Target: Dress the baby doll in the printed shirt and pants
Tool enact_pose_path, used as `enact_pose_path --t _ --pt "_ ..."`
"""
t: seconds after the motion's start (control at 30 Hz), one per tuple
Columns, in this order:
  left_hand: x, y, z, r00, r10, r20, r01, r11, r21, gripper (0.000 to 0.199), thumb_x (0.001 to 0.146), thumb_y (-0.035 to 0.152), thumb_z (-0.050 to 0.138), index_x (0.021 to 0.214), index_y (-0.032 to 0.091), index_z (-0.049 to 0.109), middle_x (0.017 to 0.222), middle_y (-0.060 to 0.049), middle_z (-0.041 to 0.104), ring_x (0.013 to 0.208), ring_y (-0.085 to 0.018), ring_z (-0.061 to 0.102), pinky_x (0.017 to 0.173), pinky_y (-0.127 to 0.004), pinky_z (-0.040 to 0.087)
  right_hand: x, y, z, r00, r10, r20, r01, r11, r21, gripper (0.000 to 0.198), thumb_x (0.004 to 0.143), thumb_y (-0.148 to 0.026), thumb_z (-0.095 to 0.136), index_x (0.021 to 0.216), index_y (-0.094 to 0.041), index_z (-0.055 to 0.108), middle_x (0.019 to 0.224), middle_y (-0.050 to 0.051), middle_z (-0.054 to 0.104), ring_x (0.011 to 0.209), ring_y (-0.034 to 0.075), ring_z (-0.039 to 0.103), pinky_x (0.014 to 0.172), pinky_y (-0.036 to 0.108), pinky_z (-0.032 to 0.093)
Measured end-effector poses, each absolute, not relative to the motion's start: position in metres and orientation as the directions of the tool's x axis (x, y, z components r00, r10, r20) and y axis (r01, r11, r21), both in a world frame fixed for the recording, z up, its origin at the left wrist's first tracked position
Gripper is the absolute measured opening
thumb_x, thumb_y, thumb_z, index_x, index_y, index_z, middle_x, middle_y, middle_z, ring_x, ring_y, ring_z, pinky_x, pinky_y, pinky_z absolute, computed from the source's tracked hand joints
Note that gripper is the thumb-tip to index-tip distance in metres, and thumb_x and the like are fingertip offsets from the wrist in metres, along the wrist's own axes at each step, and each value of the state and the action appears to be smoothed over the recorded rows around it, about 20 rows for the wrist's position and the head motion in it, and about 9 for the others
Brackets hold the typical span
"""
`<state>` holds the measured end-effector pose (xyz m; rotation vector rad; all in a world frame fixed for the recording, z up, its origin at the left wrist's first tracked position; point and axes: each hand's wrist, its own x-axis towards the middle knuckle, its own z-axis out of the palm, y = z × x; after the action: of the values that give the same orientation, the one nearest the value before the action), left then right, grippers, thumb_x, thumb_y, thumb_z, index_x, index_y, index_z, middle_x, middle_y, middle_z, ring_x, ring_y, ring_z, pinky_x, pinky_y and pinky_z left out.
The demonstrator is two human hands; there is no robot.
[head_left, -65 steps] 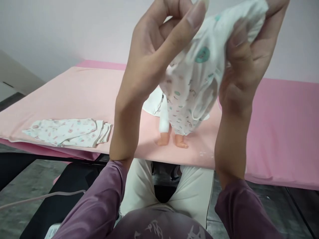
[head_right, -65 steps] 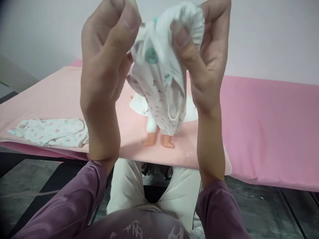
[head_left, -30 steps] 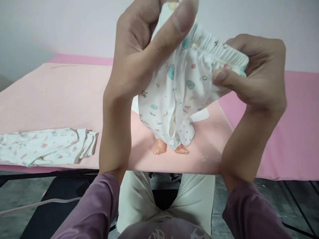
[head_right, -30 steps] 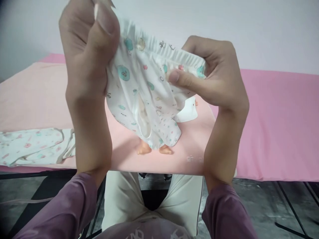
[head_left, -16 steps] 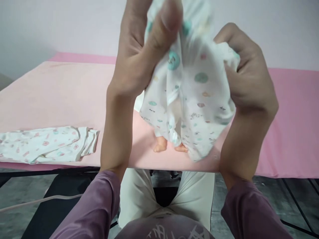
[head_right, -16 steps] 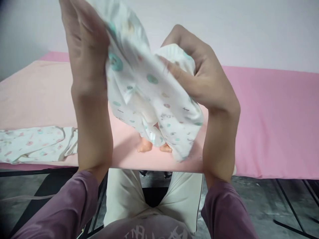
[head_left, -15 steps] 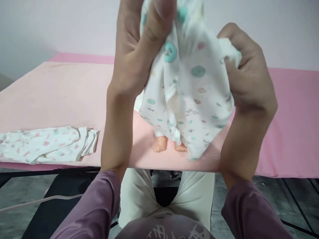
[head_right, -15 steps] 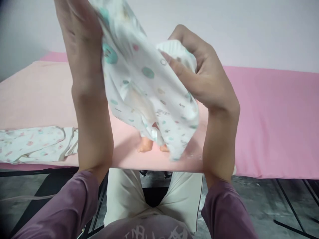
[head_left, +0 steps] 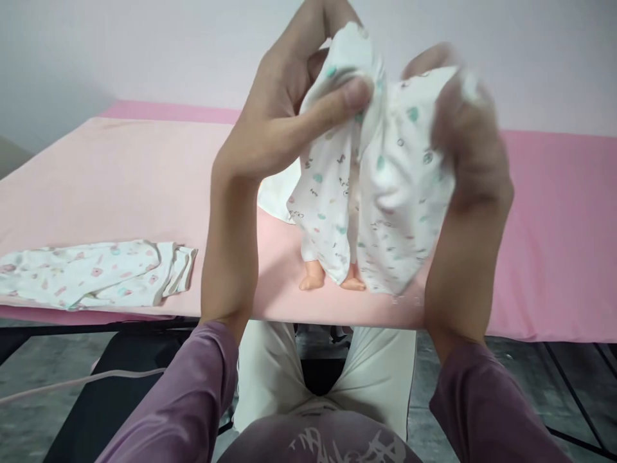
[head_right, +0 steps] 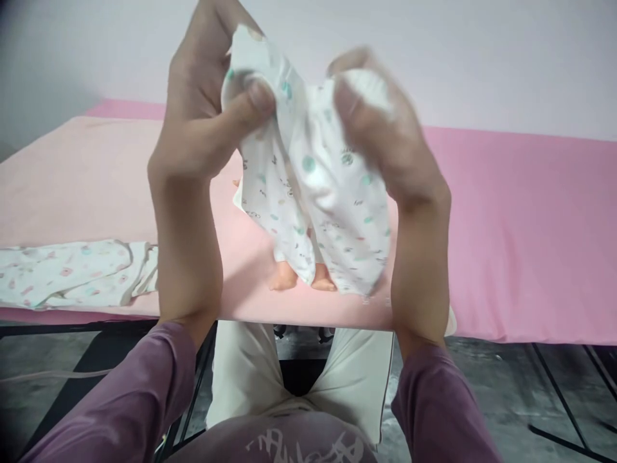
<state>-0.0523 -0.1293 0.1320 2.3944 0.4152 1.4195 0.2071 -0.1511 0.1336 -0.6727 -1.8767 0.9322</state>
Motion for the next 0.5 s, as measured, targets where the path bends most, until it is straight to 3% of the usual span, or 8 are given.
enact_pose_path --t 0.07,0.13,0.23,0.3,0.4,0.5 --pt "-0.041 -0.13 0.131 0.382 0.45 0.807 0.128 -0.891 0.436 0.043 0.11 0.049 0.054 0.127 0.01 0.062 0.114 0.002 0.052 0.113 -0.018 0.074 0.097 -0.048 0.052 0.201 -0.156 0.119 -0.658 0.652 0.377 0.128 0.591 -0.797 0.058 0.092 -0.067 0.084 0.125 -0.022 0.066 0.114 0.0 0.075 0.12 0.025 0.076 0.111 0.045 0.063" --pt "-0.036 -0.129 0.128 0.351 0.516 0.781 0.14 -0.854 0.501 0.043 0.11 0.054 0.053 0.122 0.015 0.065 0.107 0.002 0.053 0.102 -0.015 0.076 0.092 -0.043 0.055 0.194 -0.156 0.112 -0.769 0.576 0.276 0.181 0.611 -0.771 0.054 0.093 -0.062 0.084 0.127 -0.022 0.069 0.116 -0.001 0.077 0.122 0.025 0.077 0.112 0.049 0.062" --pt "-0.042 -0.128 0.127 0.395 0.565 0.724 0.071 -0.805 0.589 0.048 0.11 0.06 0.054 0.112 0.014 0.07 0.097 0.001 0.054 0.095 -0.014 0.07 0.092 -0.042 0.057 0.185 -0.154 0.109 -0.628 0.626 0.461 0.115 0.661 -0.741 0.043 0.106 -0.059 0.068 0.127 -0.021 0.071 0.117 -0.002 0.077 0.127 0.025 0.075 0.114 0.051 0.061" --pt "-0.054 -0.128 0.128 0.497 0.583 0.643 0.037 -0.755 0.655 0.052 0.105 0.061 0.065 0.114 0.011 0.073 0.097 -0.001 0.058 0.096 -0.015 0.069 0.095 -0.042 0.058 0.179 -0.154 0.109 -0.479 0.664 0.573 0.07 0.681 -0.729 0.042 0.108 -0.059 0.066 0.121 -0.02 0.073 0.114 -0.002 0.077 0.129 0.026 0.074 0.113 0.048 0.063" --pt "-0.068 -0.13 0.131 0.588 0.646 0.488 0.099 -0.655 0.749 0.053 0.091 0.054 0.086 0.121 0.012 0.073 0.101 -0.003 0.066 0.104 -0.023 0.075 0.094 -0.039 0.06 0.172 -0.154 0.107 -0.4 0.735 0.548 0.087 0.626 -0.775 0.045 0.102 -0.069 0.069 0.109 -0.025 0.075 0.114 -0.005 0.079 0.134 0.03 0.072 0.107 0.039 0.065" --pt "-0.071 -0.129 0.132 0.511 0.692 0.51 0.135 -0.65 0.747 0.04 0.096 0.047 0.081 0.12 0.017 0.069 0.105 -0.002 0.067 0.114 -0.025 0.076 0.095 -0.033 0.06 0.171 -0.153 0.102 -0.478 0.748 0.46 0.059 0.55 -0.833 0.047 0.1 -0.073 0.07 0.109 -0.027 0.075 0.125 -0.004 0.08 0.142 0.032 0.068 0.109 0.041 0.065"
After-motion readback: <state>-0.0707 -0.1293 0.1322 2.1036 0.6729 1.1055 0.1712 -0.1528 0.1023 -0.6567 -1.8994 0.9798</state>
